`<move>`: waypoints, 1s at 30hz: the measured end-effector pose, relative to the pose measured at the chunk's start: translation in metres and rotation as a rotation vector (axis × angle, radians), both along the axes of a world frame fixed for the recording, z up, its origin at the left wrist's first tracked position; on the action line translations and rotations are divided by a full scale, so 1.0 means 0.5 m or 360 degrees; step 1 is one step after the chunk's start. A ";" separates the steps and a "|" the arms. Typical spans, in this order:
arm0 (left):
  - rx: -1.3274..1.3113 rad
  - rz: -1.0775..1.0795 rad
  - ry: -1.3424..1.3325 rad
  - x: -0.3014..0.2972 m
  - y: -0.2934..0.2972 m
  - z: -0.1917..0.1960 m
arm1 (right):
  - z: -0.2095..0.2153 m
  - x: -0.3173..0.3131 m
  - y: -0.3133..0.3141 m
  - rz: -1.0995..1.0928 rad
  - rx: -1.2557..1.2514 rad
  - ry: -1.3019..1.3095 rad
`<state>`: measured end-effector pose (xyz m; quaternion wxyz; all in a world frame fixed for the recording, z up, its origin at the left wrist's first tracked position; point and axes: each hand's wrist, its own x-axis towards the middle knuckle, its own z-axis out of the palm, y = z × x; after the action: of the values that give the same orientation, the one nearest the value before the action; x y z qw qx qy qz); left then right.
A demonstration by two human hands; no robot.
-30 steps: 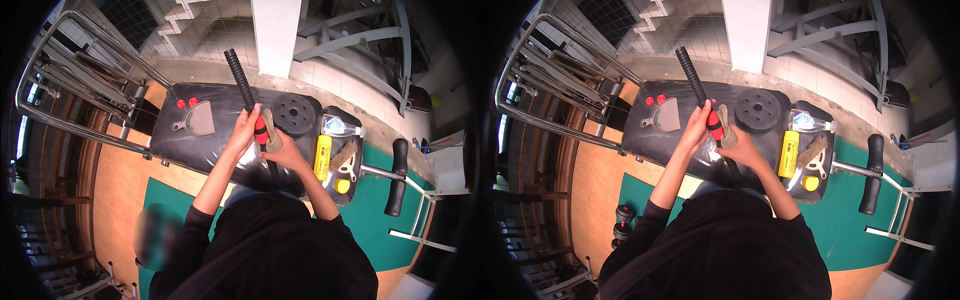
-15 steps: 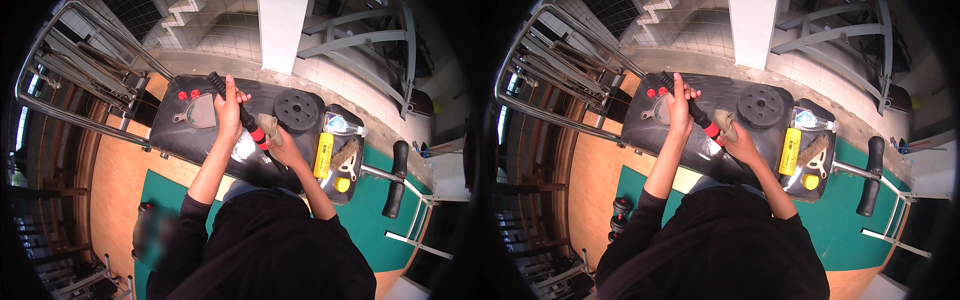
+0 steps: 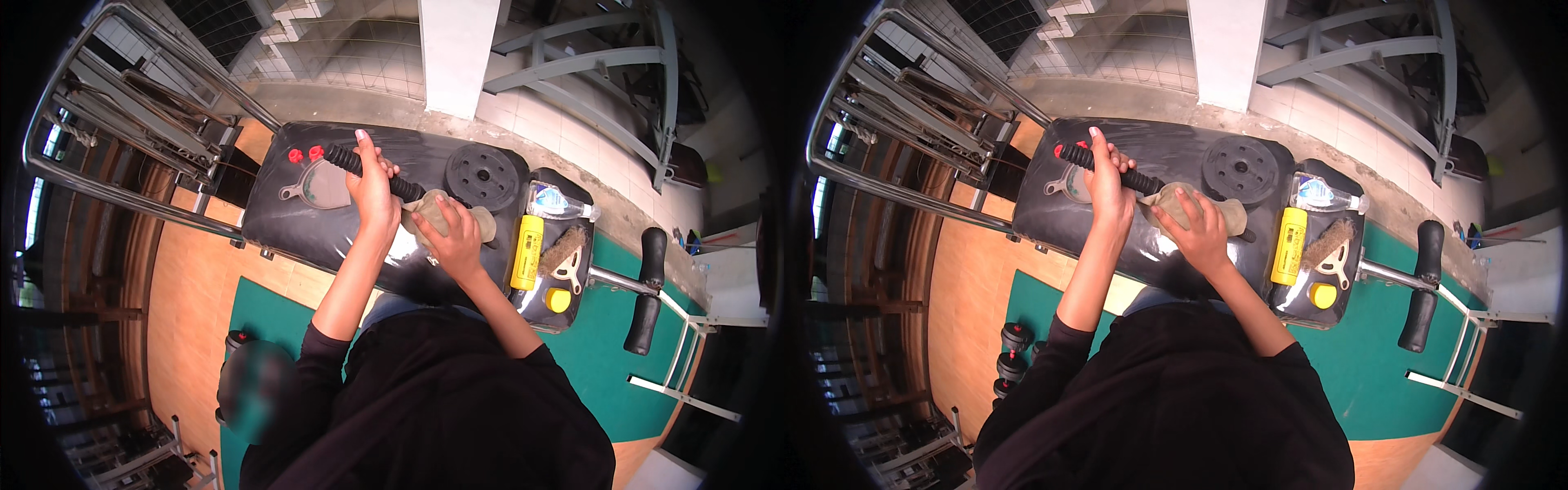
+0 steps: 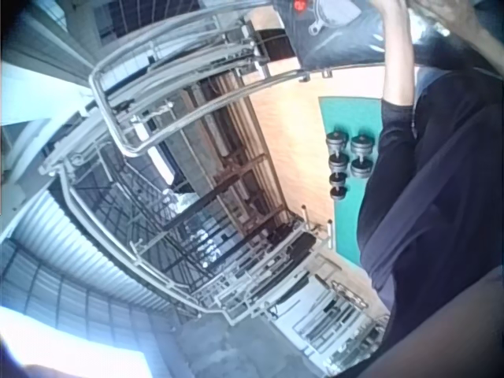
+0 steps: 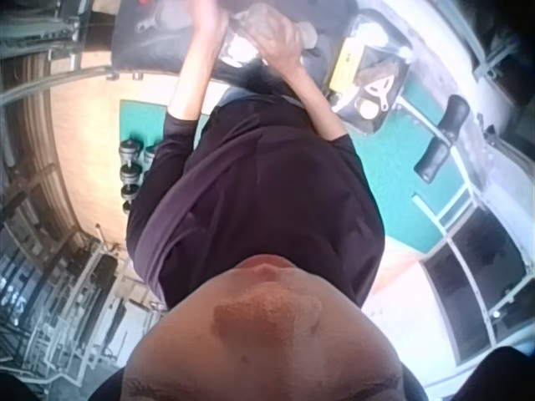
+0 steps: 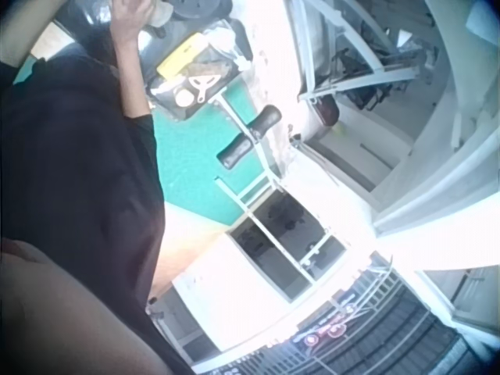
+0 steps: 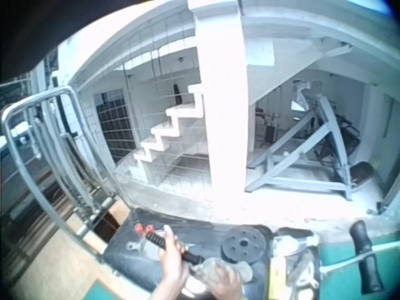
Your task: The person cleans a barbell with a cloth, then assembles a dumbbell by placing weight plates and collars onto the bar. The person tightens the collars and places the dumbbell on the floor.
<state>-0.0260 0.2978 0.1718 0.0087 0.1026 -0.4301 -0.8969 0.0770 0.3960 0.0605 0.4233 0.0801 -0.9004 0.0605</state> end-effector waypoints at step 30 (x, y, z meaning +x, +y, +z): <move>0.0197 -0.0156 0.0152 -0.046 -0.115 0.004 | 0.071 -0.035 -0.010 0.0771 -0.1146 -0.0805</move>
<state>-0.0493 0.2406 0.1736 -0.0211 0.0388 -0.3776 -0.9249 0.0593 0.3910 0.0961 0.1664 0.1185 -0.8524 0.4814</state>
